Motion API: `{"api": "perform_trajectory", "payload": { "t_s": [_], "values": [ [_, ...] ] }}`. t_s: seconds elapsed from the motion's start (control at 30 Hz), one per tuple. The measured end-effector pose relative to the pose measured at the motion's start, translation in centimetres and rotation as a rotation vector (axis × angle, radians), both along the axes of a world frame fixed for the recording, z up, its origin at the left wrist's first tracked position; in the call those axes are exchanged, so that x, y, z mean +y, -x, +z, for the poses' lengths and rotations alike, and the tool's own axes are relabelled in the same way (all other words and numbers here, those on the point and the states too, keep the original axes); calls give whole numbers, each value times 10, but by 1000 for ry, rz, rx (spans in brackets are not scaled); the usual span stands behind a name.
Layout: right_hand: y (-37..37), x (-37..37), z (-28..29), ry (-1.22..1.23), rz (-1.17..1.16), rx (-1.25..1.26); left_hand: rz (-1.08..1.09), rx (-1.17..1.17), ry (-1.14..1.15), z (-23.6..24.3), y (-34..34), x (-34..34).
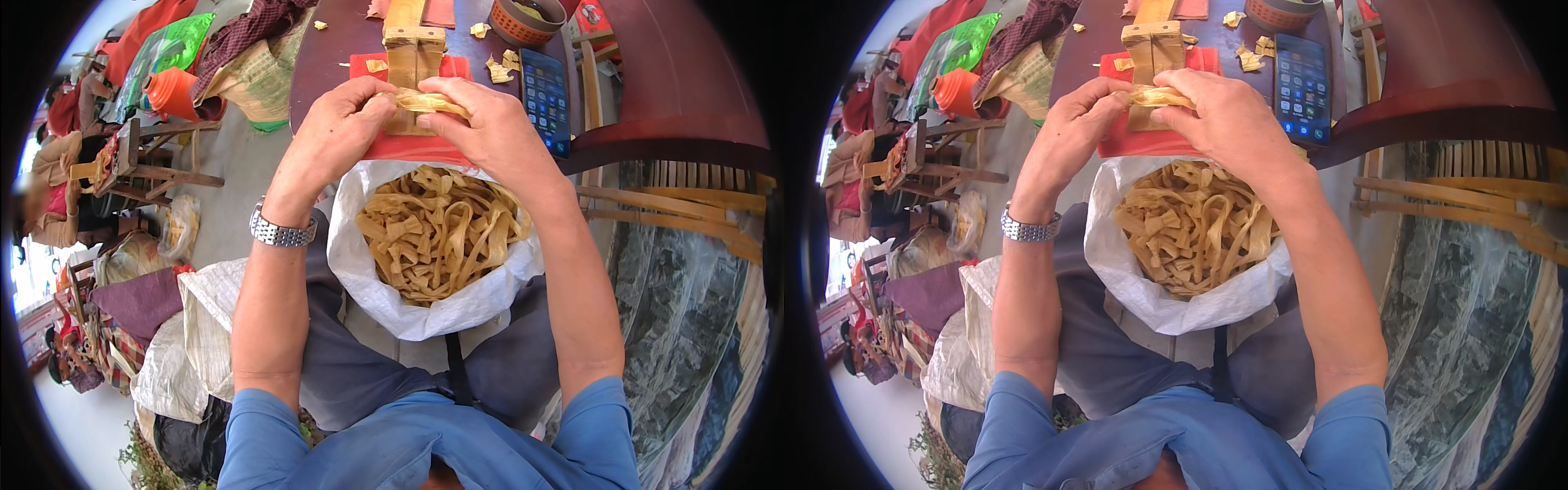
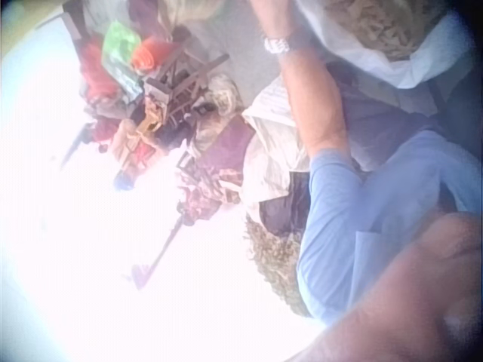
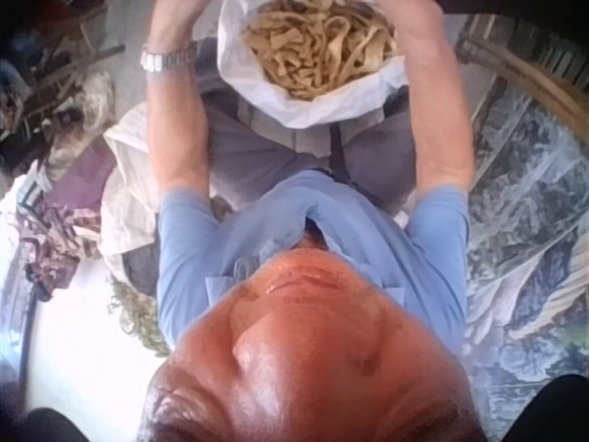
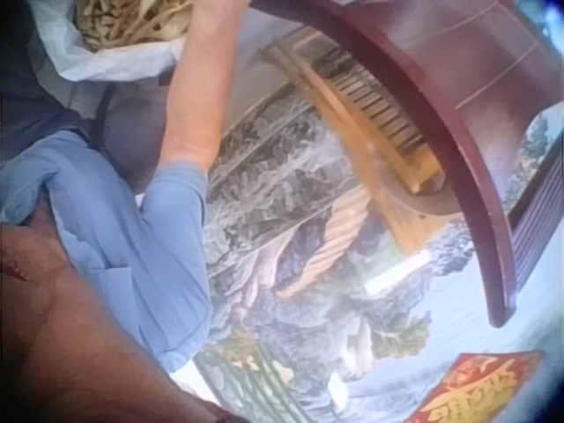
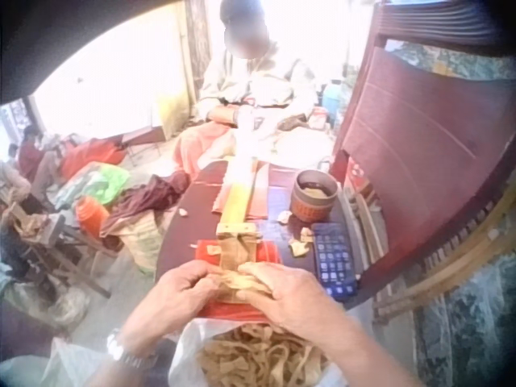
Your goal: The person takes long, flat strips of material from a bag and ties them into decorative knots by hand and using a wooden guide.
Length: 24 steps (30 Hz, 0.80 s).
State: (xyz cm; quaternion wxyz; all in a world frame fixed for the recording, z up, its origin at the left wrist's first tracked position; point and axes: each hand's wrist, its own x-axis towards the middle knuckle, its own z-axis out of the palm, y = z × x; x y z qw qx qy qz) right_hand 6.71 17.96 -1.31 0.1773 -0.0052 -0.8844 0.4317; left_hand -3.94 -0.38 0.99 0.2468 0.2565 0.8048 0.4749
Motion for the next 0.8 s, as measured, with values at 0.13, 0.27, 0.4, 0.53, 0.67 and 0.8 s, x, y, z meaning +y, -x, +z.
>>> {"api": "perform_trajectory", "payload": {
  "t_s": [0.13,0.27,0.4,0.53,0.67,0.8],
  "values": [
    [-1,3,8,9,-33,-133,-3,-19,19,3,-2,0],
    [0,-3,-2,57,-53,-64,-27,-43,5,2,-2,2],
    [3,0,4,56,-29,-94,-12,-68,-3,0,2,1],
    [6,1,-2,63,-47,-30,-17,-39,18,1,2,2],
    [7,5,-2,76,-7,-86,-20,-37,27,1,4,2],
    [8,4,4,74,-37,-219,-12,-29,17,-4,4,2]
  ]
}}
